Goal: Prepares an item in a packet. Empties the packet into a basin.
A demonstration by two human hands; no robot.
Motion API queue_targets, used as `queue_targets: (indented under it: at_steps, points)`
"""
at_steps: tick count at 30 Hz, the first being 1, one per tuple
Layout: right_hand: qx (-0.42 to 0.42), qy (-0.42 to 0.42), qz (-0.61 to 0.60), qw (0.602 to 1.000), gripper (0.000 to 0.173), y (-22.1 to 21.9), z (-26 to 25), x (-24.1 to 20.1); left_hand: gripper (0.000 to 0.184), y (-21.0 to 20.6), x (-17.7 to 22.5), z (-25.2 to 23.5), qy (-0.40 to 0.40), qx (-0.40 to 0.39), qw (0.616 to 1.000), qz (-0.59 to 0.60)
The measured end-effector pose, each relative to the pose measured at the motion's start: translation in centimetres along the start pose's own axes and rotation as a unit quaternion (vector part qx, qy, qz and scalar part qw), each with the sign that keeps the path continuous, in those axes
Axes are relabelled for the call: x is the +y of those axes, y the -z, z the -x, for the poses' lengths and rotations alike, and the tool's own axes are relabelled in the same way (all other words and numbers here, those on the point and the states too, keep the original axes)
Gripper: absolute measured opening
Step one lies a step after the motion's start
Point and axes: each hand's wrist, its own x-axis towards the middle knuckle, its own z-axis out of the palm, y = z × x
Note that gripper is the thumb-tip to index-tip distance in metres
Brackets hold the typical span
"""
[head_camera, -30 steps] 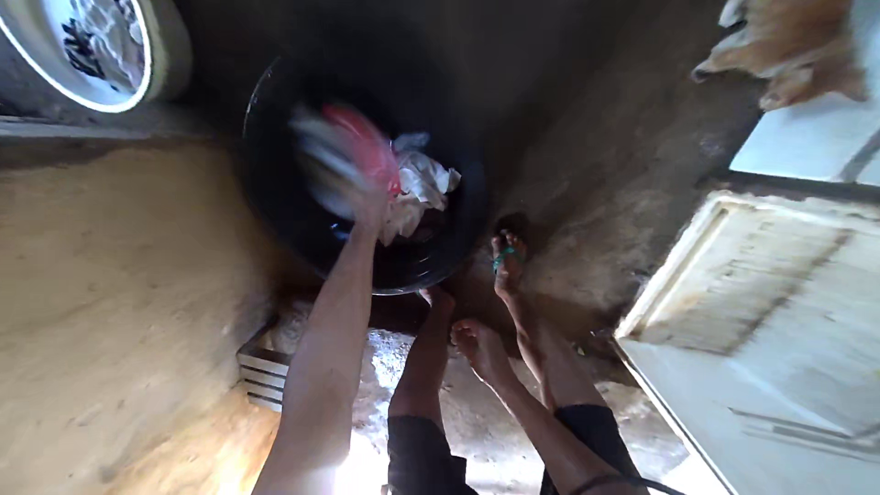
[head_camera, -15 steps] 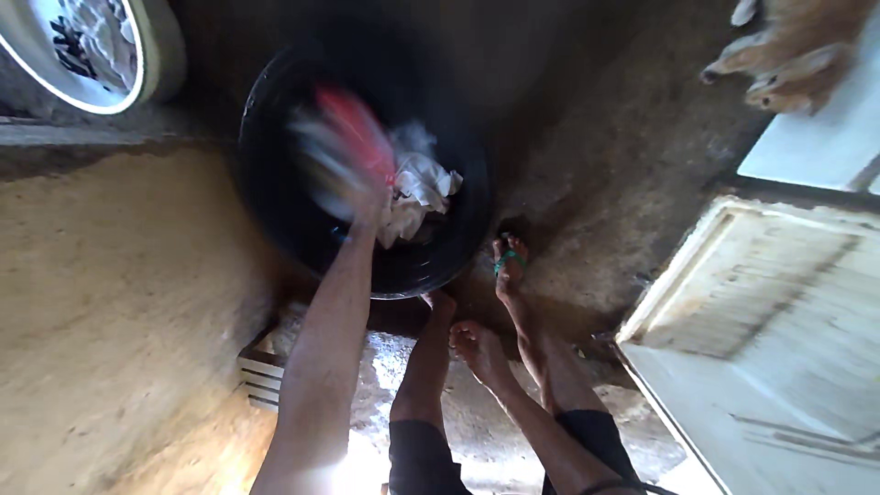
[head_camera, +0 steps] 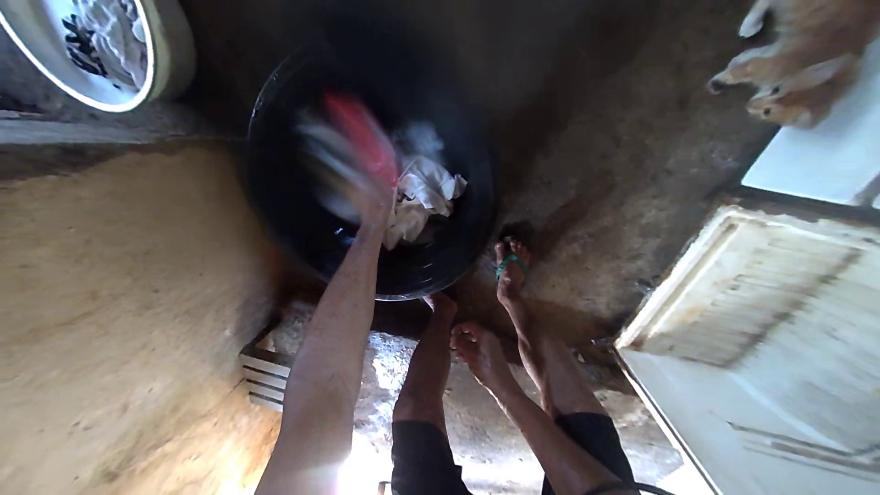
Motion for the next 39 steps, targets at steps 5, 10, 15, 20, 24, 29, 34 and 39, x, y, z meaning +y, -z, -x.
queue_targets:
  at_steps: [5, 10, 15, 20, 24, 29, 34, 39]
  points:
    - [-0.005, -0.004, -0.005, 1.000, 0.021, 0.1, -0.1, 0.0, 0.051, 0.1, 0.6, -0.1, -0.004, -0.012, 0.998, -0.059]
    - [-0.011, -0.003, -0.007, 1.000, 0.021, 0.1, -0.2, -0.1, 0.054, 0.0, 0.9, 0.0, 0.004, -0.017, 0.997, -0.075]
    - [-0.009, -0.012, -0.013, 1.000, 0.019, 0.1, -0.4, -0.3, 0.046, -0.1, 0.9, -0.1, -0.010, -0.013, 0.996, -0.087]
    - [-0.006, -0.017, -0.027, 0.999, 0.019, 0.2, -0.3, -0.4, 0.048, -0.2, 0.9, 0.0, -0.015, -0.010, 0.996, -0.087]
    - [-0.006, -0.020, -0.024, 0.999, 0.019, 0.2, -0.3, -0.6, 0.051, -0.5, 0.4, -0.1, -0.012, 0.005, 0.997, -0.081]
    - [-0.010, -0.023, -0.025, 0.999, 0.019, 0.2, -0.3, -0.6, 0.045, -0.2, 0.6, 0.2, -0.017, 0.006, 0.997, -0.078]
    - [-0.008, -0.013, -0.019, 1.000, 0.019, 0.2, -0.4, -0.5, 0.047, -0.1, 0.4, 0.3, -0.013, -0.016, 0.998, -0.066]
    - [-0.011, -0.012, -0.016, 1.000, 0.019, 0.0, -0.4, -0.4, 0.051, -1.0, -0.3, 0.0, -0.008, 0.012, 0.998, -0.068]
